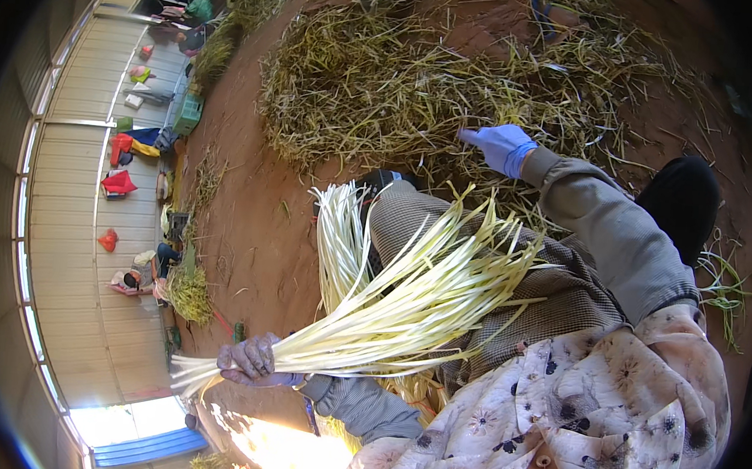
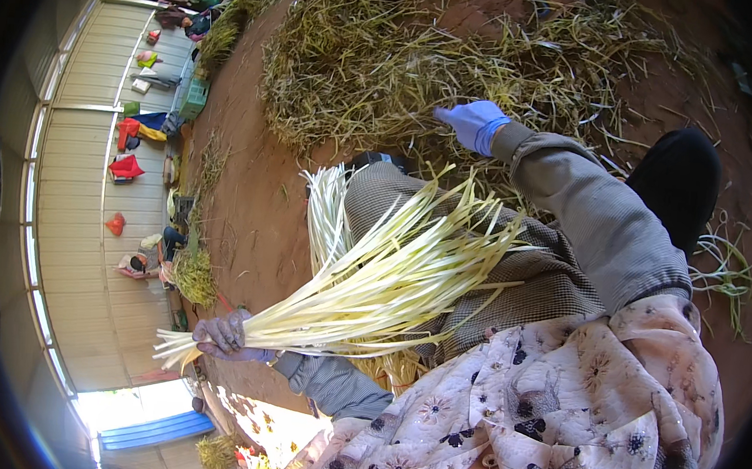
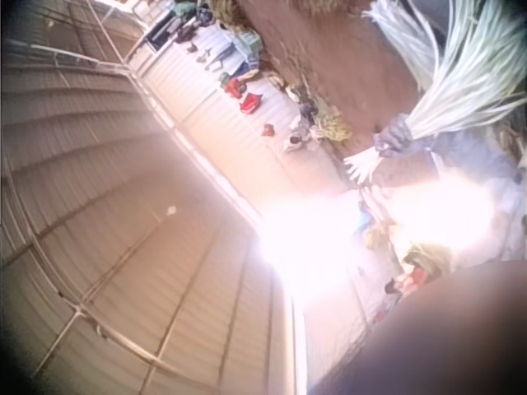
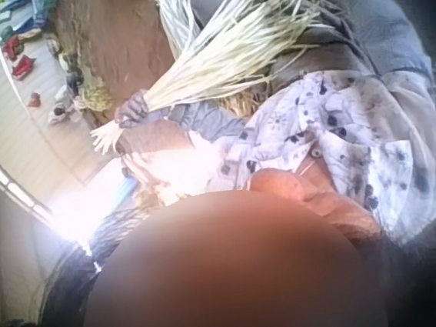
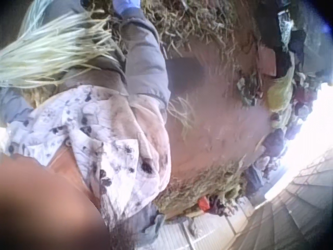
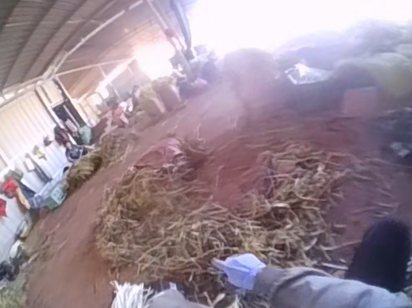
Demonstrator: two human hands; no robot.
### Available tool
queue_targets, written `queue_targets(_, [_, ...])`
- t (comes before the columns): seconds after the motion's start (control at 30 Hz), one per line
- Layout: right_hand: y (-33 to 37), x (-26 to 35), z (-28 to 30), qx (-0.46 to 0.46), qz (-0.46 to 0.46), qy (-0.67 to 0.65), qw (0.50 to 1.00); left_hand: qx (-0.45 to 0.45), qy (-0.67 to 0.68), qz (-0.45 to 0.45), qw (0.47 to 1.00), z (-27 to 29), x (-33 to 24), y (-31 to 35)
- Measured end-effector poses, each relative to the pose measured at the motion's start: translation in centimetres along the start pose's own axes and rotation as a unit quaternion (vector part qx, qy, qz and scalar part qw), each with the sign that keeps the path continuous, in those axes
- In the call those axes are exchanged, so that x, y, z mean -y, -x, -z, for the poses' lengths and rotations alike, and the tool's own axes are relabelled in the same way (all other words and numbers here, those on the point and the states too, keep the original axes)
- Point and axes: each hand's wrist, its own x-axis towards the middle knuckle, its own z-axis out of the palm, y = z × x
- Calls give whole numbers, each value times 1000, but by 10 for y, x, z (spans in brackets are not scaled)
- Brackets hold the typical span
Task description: The person sits on the ground and processes long, pale plant fibers by hand. They separate individual strands from a larger pile, align them into a neat bundle, and then tie the bundle with a red rubber band before placing it aside.
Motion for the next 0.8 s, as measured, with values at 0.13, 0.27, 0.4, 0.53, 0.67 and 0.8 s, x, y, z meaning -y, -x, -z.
queue_targets(0.13, [10, 48, 16, -75, 146, -208, 964, 62, 24, 41, 997, -14, 14, -14])
queue_targets(0.27, [13, 103, 13, 66, 348, -356, 865, 116, 49, 37, 991, -29, 23, -24])
queue_targets(0.4, [20, 124, 5, 56, 341, -310, 885, 198, 56, 89, 974, -41, 21, -34])
queue_targets(0.53, [31, 130, -1, 116, 378, -306, 866, 289, 81, 130, 945, -50, 22, -38])
queue_targets(0.67, [37, 131, -3, 173, 326, -414, 832, 306, 92, 142, 937, -60, 25, -41])
queue_targets(0.8, [36, 124, 4, 209, 306, -507, 778, 332, 87, 175, 923, -67, 28, -48])
